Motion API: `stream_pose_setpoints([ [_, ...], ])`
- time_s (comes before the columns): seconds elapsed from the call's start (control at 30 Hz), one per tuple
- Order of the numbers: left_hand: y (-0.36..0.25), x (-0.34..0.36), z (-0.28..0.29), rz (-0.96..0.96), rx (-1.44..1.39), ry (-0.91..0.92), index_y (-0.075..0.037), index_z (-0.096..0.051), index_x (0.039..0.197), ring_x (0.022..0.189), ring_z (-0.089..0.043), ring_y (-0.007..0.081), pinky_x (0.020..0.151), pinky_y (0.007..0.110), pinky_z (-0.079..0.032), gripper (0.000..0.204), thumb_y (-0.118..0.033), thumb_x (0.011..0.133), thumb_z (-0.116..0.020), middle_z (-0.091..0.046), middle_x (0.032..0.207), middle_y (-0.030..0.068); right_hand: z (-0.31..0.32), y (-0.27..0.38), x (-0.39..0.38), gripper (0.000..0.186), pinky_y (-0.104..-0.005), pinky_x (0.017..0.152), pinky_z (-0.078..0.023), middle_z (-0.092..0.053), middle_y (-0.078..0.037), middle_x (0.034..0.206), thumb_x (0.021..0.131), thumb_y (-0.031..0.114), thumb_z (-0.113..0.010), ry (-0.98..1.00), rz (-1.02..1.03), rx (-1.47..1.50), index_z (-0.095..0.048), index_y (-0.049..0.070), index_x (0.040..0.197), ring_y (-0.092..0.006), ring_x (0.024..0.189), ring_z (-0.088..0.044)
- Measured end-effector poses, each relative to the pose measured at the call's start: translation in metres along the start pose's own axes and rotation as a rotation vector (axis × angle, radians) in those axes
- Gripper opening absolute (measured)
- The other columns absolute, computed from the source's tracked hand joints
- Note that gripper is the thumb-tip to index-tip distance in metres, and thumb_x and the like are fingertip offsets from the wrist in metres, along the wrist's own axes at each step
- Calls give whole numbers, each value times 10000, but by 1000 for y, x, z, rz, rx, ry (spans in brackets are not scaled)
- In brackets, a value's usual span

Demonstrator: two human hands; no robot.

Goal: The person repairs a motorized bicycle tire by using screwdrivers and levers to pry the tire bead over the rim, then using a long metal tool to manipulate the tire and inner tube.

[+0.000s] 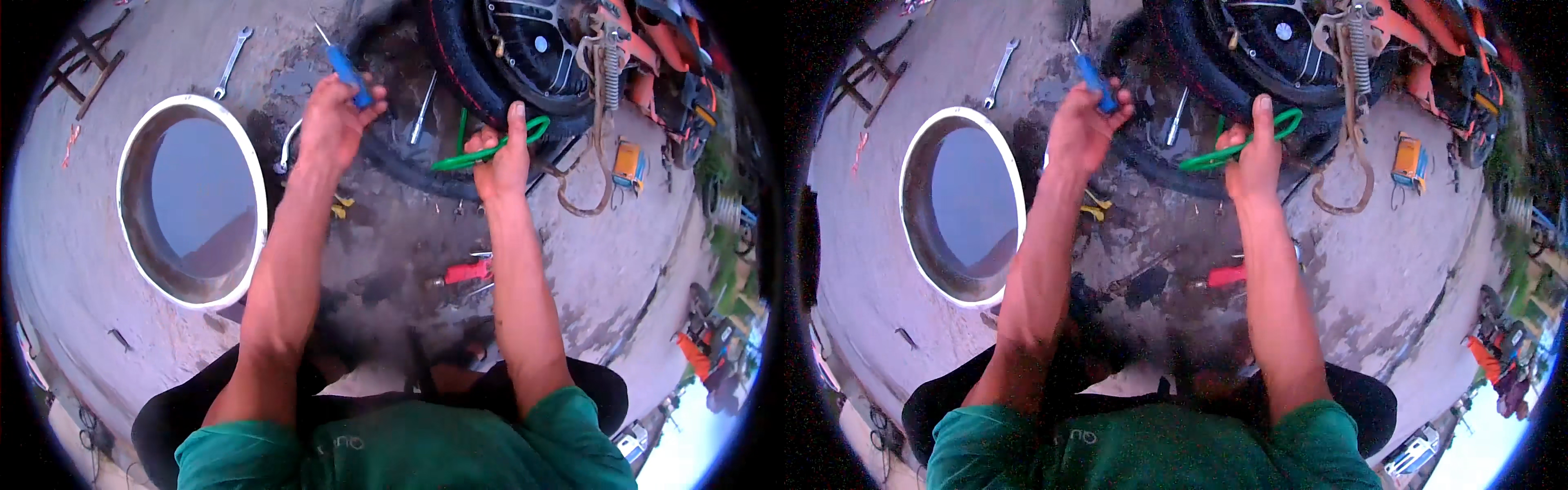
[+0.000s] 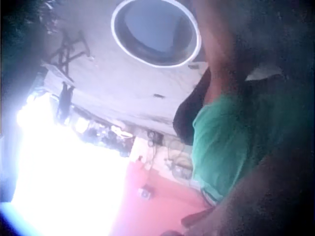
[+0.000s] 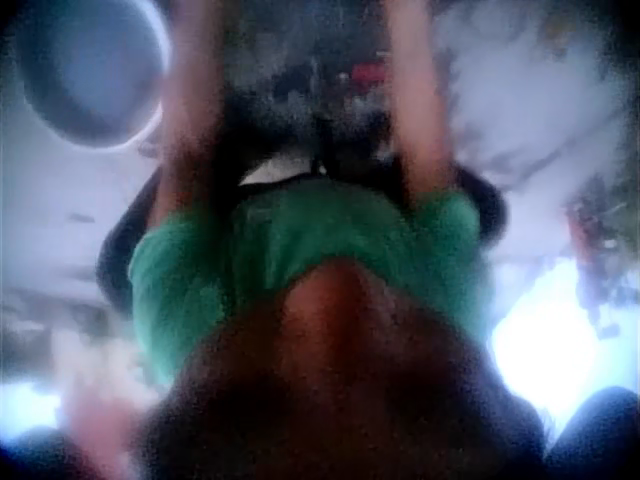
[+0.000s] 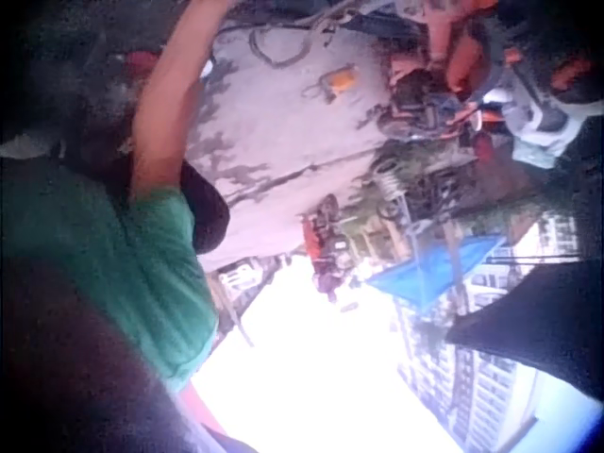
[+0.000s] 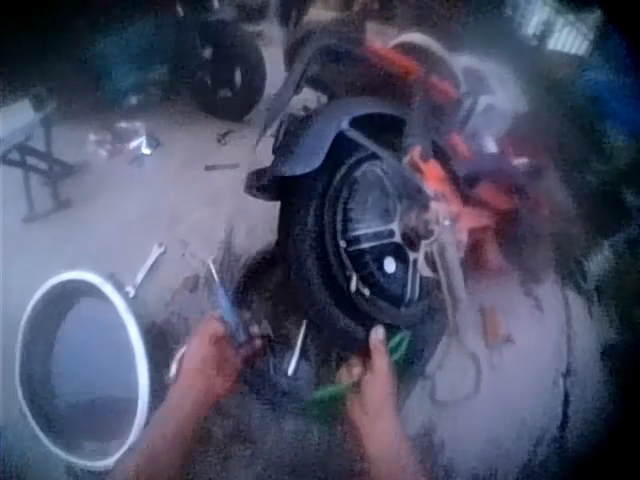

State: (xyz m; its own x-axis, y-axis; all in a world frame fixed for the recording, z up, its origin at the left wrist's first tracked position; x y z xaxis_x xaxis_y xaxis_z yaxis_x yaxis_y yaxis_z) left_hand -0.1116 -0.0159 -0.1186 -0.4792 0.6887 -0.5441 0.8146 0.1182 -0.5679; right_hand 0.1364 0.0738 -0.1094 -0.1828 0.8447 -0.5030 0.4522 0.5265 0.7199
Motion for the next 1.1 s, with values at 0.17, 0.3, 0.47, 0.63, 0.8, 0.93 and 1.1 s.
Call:
stream_pose_setpoints([
  [0.17,26,-46,-2,54,190,240,-84,-531,1280,742,-568,204,741,434,-529,319,-169,974,-569,-612,909,91,-2,0,2,356,-284,595,-379,-521,50,763,974,470,-720,9,-1,12,-579,145,1008,-77,605,-417],
  [0.3,40,-78,-11,-36,334,246,-57,-601,1168,599,-524,178,642,361,-503,308,-342,1059,-559,-608,799,80,3,4,7,465,-354,699,-391,-376,55,596,931,644,-679,-32,19,-130,-576,191,913,-135,615,-393],
  [0.47,30,-101,-40,-175,702,327,-37,-606,1302,629,-526,86,555,262,-443,313,-222,1049,-602,-654,824,43,3,6,4,463,-384,719,-402,-388,54,599,953,635,-651,-55,26,-154,-559,185,892,-145,617,-396],
  [0.63,-1,-103,-71,-414,865,375,-73,-555,1446,713,-564,88,631,267,-475,419,-184,1044,-604,-665,847,37,1,5,3,456,-347,684,-381,-377,54,598,961,625,-642,-33,16,-149,-587,174,931,-130,609,-382],
  [0.8,3,-91,-86,-396,854,342,-80,-606,1418,780,-589,94,706,267,-504,393,-137,1029,-623,-660,883,19,0,3,5,486,-304,628,-341,-353,57,588,970,625,-626,-10,-6,-133,-643,148,1064,-105,586,-349],
  [0.93,5,-75,-80,-411,793,388,-88,-608,1419,782,-576,80,707,262,-501,407,-119,1015,-641,-672,913,10,-3,2,3,542,-310,638,-349,-339,69,572,969,640,-613,-5,-6,-151,-645,124,1134,-102,585,-351],
  [1.1,-10,-78,-86,-582,958,490,-87,-621,1398,898,-628,126,842,293,-541,418,-114,984,-673,-704,1056,39,1,4,3,544,-321,654,-367,-346,72,567,972,644,-605,-55,15,-182,-640,122,1123,-103,578,-358],
])
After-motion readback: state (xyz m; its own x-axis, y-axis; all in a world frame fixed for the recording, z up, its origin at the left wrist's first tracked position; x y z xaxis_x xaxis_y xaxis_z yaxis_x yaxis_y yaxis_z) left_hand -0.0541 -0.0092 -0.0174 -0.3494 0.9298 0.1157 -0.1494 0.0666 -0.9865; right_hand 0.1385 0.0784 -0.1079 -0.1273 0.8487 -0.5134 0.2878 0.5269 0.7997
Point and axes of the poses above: each hand's wrist, its own x-axis towards the middle knuckle, its own z-axis out of the back of the hand, y = z × x, the point moved 9 cm from there along x, towards the middle knuckle
